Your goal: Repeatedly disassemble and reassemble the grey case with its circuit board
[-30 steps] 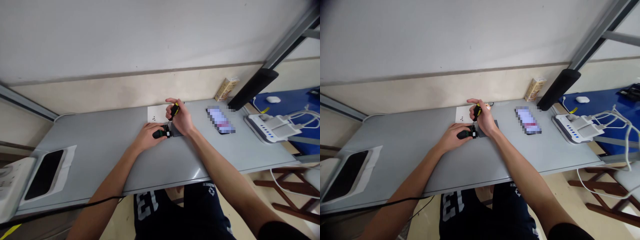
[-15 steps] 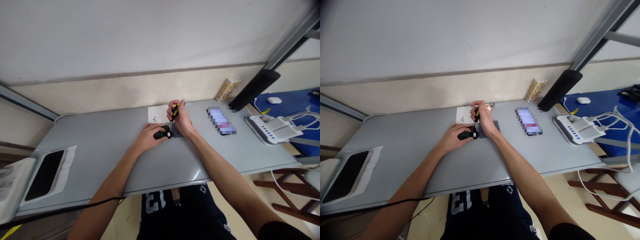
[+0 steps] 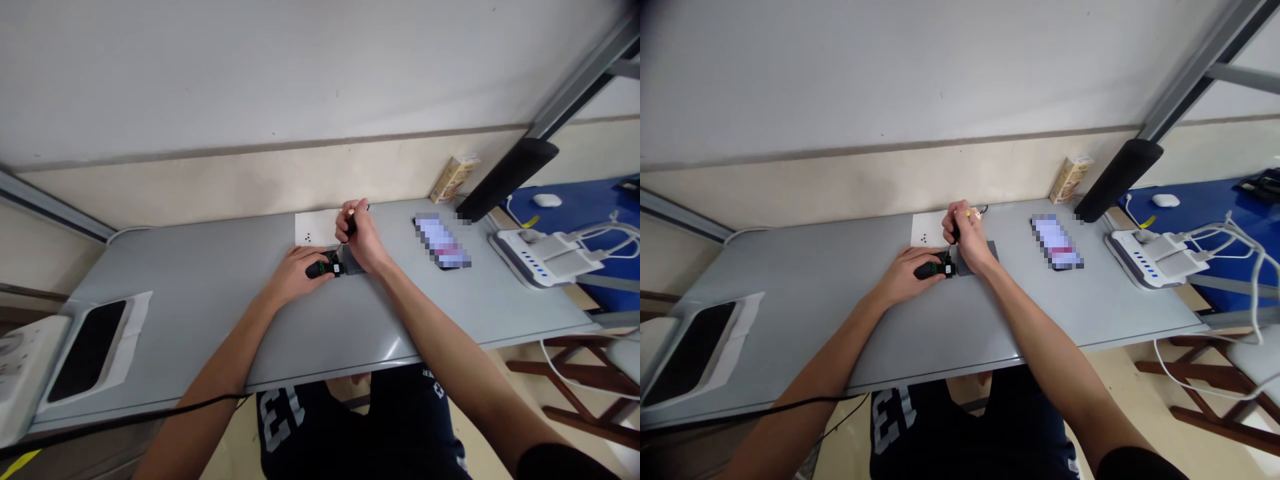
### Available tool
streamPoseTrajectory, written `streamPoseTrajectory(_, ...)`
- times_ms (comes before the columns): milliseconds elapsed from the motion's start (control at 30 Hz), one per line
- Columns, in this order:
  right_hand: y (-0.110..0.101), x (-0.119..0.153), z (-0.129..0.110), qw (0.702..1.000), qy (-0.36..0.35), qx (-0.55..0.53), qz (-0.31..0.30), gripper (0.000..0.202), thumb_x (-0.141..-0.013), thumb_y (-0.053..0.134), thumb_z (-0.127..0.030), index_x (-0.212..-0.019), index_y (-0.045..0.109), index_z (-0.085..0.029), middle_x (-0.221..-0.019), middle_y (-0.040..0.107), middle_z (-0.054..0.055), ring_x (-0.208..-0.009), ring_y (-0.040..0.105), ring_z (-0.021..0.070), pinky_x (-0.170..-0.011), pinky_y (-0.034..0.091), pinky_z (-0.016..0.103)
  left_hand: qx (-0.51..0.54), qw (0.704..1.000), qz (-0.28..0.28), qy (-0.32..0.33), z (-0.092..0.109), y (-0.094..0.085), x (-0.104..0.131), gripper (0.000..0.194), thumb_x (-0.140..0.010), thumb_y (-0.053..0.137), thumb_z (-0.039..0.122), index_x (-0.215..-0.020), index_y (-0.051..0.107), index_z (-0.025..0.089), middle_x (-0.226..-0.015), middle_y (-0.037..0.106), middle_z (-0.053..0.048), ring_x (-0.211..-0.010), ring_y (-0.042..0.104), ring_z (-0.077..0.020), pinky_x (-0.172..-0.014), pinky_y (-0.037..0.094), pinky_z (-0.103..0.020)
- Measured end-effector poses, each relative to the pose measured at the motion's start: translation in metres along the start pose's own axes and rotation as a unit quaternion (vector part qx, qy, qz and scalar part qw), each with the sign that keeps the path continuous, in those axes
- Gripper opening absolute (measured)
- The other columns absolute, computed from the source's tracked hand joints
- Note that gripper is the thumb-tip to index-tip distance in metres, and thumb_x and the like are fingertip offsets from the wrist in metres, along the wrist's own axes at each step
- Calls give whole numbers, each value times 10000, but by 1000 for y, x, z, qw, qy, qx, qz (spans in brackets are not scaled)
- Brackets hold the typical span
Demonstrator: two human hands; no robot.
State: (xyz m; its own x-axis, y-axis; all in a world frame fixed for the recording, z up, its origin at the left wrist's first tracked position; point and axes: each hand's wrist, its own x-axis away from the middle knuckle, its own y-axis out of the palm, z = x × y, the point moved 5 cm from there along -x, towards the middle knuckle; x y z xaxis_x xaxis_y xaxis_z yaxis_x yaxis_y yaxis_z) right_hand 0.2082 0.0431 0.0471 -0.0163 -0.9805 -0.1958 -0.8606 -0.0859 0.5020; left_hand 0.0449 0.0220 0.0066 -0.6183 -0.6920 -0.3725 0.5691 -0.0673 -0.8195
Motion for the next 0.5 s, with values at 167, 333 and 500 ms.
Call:
streamPoseTrajectory(167,0,2,-3,999,35,-19,-5,422,-821,685,-652,-903,584,-250,-818,542,-3,-719,574,134,-665,495,282,-2,1000,0,4,-1,0,0,207,-895,737,391,-1053,698,264,-1318,703,-33,-1231,641,-242,-1104,425,-470)
streamPoseTrajectory(333,-4,0,1,1000,16,-2,9,522,-753,812,-549,-774,386,-247,-755,486,-52,-607,526,98,-593,454,258,-5,1000,-8,3,-1,0,1,210,-906,722,402,-1063,692,265,-1335,694,-38,-1243,632,-246,-1113,417,-476)
streamPoseTrajectory(500,-5,1,-4,992,-52,113,5,430,-906,558,-687,-879,513,-260,-694,425,-44,-586,432,115,-567,410,262,-14,1000,-9,8,0,0,0,203,-912,713,400,-1065,692,268,-1335,695,-38,-1230,639,-249,-1100,419,-481)
